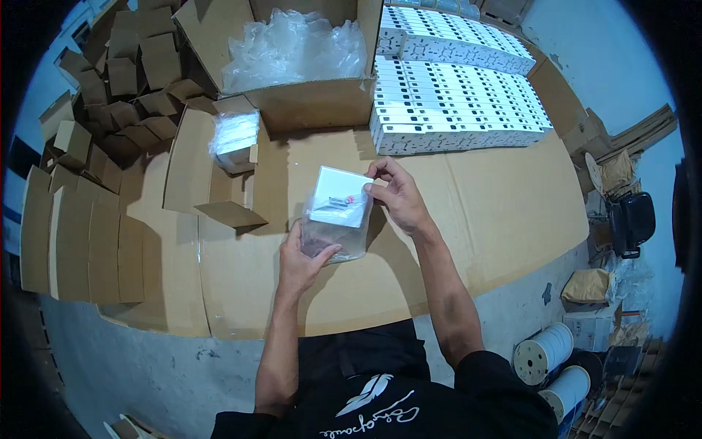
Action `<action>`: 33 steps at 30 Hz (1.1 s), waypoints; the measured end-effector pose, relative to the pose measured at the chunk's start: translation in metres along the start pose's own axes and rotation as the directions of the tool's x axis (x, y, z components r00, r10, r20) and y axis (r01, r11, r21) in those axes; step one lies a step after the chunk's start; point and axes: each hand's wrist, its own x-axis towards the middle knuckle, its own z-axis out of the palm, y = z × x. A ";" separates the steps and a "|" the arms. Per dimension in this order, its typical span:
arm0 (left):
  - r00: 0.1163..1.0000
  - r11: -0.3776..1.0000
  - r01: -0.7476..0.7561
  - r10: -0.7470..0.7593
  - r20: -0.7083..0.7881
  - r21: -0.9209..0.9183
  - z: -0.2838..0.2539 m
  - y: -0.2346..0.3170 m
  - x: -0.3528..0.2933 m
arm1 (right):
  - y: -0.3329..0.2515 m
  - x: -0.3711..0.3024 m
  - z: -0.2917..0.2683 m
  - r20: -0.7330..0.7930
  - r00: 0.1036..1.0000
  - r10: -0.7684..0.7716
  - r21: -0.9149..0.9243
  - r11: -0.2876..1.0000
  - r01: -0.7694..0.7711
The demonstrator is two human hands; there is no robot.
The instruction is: Packing small product boxes into plastic bags and cardboard shipping boxes.
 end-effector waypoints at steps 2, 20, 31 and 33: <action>1.000 1.000 -0.010 0.010 0.004 -0.019 0.001 0.004 0.000 | -0.001 -0.001 0.000 0.003 1.000 0.009 0.007 1.000 -0.009; 0.995 0.972 0.056 -0.073 -0.068 -0.227 0.015 0.001 0.015 | 0.018 -0.015 0.013 -0.116 0.993 -0.017 0.070 0.997 0.026; 0.990 0.977 -0.008 -0.023 -0.140 -0.214 0.019 0.005 0.018 | 0.037 -0.042 0.031 -0.220 0.961 0.165 0.126 0.982 -0.140; 0.987 0.992 0.016 -0.036 -0.157 -0.127 0.020 0.011 0.017 | 0.038 -0.041 0.033 -0.232 0.963 0.135 0.120 0.987 -0.109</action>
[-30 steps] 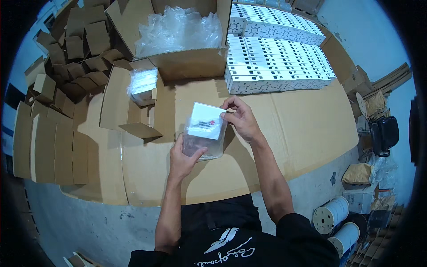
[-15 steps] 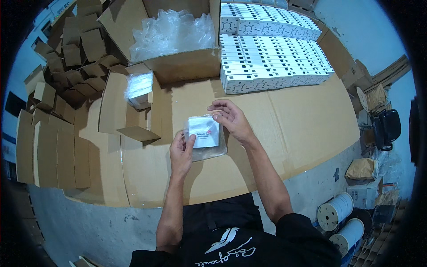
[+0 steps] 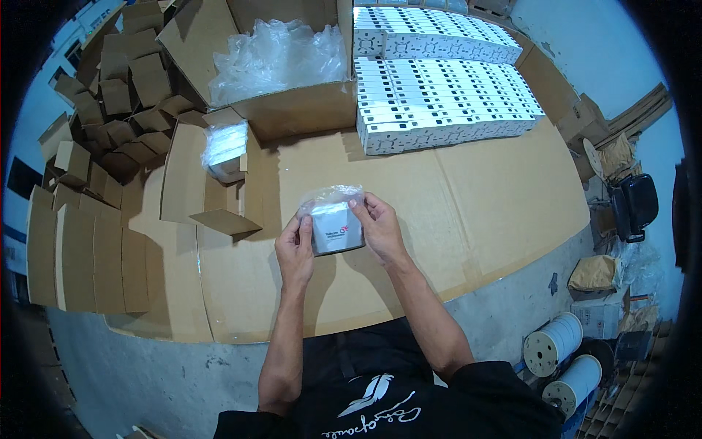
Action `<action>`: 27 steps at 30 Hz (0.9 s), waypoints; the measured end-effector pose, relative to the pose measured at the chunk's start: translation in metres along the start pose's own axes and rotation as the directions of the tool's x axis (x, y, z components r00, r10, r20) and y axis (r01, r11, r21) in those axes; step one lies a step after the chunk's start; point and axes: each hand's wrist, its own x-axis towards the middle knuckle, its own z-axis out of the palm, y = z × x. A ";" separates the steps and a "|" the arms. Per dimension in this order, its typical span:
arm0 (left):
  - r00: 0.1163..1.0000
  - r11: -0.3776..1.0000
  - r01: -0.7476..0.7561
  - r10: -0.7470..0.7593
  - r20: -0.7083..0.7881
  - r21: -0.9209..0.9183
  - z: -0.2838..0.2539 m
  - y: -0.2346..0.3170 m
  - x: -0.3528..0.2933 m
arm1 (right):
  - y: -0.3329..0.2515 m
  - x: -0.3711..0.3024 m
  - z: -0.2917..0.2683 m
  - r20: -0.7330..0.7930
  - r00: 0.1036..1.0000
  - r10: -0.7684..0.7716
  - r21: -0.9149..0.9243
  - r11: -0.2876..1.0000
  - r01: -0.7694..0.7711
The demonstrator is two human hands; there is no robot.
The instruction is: Packing small product boxes into plastic bags and cardboard shipping boxes.
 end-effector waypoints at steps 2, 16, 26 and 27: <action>1.000 1.000 0.010 -0.010 -0.010 0.020 0.003 0.004 -0.002 | 0.000 -0.001 0.002 -0.011 0.999 -0.030 0.002 1.000 0.030; 0.970 0.981 -0.186 0.174 -0.171 -0.057 0.011 0.013 -0.003 | -0.031 -0.006 0.012 0.044 0.987 -0.151 0.016 0.988 0.151; 0.995 0.829 -0.066 0.011 -0.101 -0.555 0.005 -0.013 0.009 | -0.008 0.001 -0.009 0.176 0.978 -0.116 -0.101 0.986 0.135; 0.994 0.822 -0.068 0.008 -0.108 -0.565 0.007 -0.003 0.010 | -0.009 0.001 -0.011 0.175 0.974 -0.147 -0.117 0.979 0.169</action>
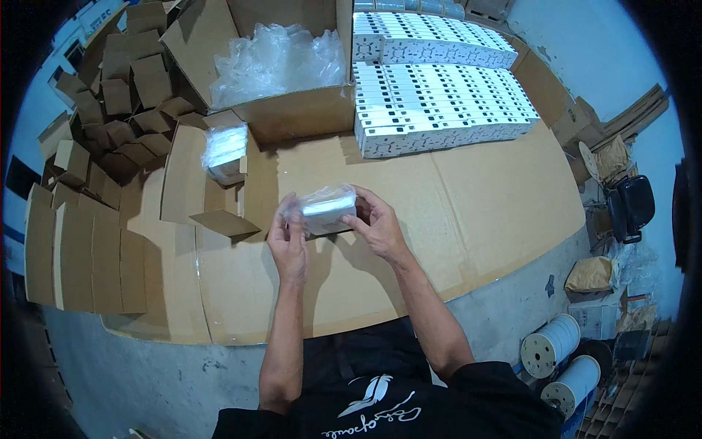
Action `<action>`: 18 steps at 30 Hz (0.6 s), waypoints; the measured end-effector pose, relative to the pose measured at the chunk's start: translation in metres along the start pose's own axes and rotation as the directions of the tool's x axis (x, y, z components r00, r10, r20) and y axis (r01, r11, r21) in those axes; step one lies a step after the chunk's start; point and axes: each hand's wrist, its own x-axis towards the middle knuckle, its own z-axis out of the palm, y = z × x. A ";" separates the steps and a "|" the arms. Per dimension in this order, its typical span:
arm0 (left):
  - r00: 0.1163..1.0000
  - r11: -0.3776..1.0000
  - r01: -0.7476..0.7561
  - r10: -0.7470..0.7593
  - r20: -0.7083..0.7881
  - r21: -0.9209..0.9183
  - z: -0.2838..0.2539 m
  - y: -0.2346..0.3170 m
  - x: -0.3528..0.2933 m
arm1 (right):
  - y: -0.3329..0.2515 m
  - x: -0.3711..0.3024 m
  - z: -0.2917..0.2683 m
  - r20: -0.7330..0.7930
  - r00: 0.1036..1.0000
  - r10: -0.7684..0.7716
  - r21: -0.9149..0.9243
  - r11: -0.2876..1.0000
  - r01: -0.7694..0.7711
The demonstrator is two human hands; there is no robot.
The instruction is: Packing small product boxes into plastic bags and cardboard shipping boxes.
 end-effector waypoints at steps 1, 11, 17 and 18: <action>1.000 1.000 0.000 0.000 -0.001 0.000 0.003 0.006 0.001 | -0.002 0.001 0.000 0.000 1.000 -0.028 -0.021 0.999 0.028; 0.943 0.916 -0.029 -0.108 0.316 0.400 -0.008 0.016 0.010 | -0.015 -0.003 -0.004 0.105 0.994 0.028 -0.016 1.000 -0.027; 0.943 0.935 -0.021 -0.100 0.317 0.355 -0.013 0.016 0.012 | -0.029 0.000 -0.007 0.108 0.993 -0.055 -0.211 0.974 0.077; 0.949 0.923 -0.058 -0.067 0.309 0.379 -0.013 0.015 0.013 | -0.031 0.001 -0.006 0.086 0.995 -0.050 -0.235 0.970 0.069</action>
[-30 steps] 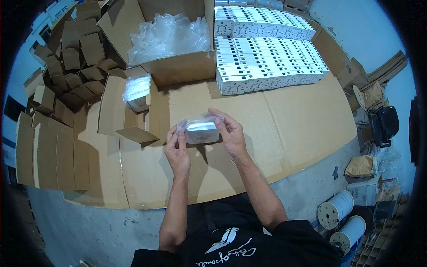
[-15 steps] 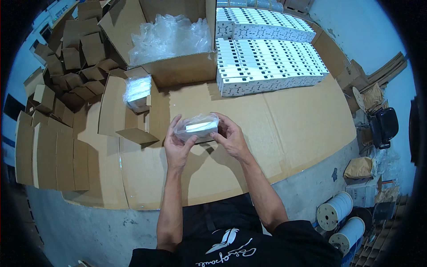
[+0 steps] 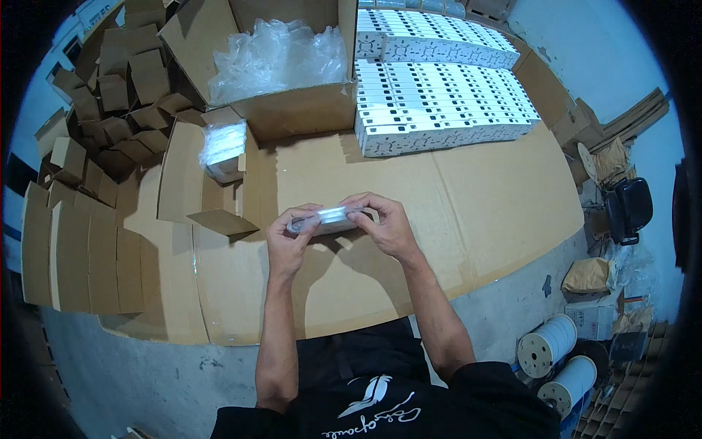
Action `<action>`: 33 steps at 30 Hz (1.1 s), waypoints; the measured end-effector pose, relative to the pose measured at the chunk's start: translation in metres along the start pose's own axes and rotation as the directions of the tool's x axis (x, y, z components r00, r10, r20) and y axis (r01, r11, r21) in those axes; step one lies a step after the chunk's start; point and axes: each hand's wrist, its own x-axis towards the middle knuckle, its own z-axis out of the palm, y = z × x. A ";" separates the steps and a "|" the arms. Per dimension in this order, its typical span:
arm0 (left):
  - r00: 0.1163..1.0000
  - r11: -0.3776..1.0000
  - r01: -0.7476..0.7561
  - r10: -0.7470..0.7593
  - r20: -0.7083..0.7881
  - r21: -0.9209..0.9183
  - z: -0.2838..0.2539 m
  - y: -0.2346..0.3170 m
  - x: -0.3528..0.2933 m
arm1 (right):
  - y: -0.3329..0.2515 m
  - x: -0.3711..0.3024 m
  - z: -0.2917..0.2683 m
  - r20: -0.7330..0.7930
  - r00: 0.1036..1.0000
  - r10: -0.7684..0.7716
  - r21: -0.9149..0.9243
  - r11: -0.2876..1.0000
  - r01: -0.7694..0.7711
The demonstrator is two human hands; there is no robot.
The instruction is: Packing small product boxes into plastic bags and cardboard shipping boxes.
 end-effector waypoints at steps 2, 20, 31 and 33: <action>0.999 1.000 0.013 -0.013 -0.047 -0.010 0.006 0.002 0.001 | 0.003 0.001 0.001 -0.022 1.000 0.008 -0.024 1.000 -0.009; 0.951 0.987 0.096 -0.130 -0.282 -0.132 0.022 -0.013 0.010 | -0.007 0.001 0.007 -0.013 0.936 -0.351 -0.312 0.891 0.330; 0.732 0.386 -0.601 0.617 0.288 0.700 0.023 0.050 0.008 | -0.005 0.003 0.005 0.004 0.987 -0.160 -0.234 0.959 0.157; 0.759 0.390 -0.606 0.545 0.357 0.693 0.021 0.047 0.010 | -0.004 0.004 0.004 0.004 0.985 -0.170 -0.240 0.956 0.166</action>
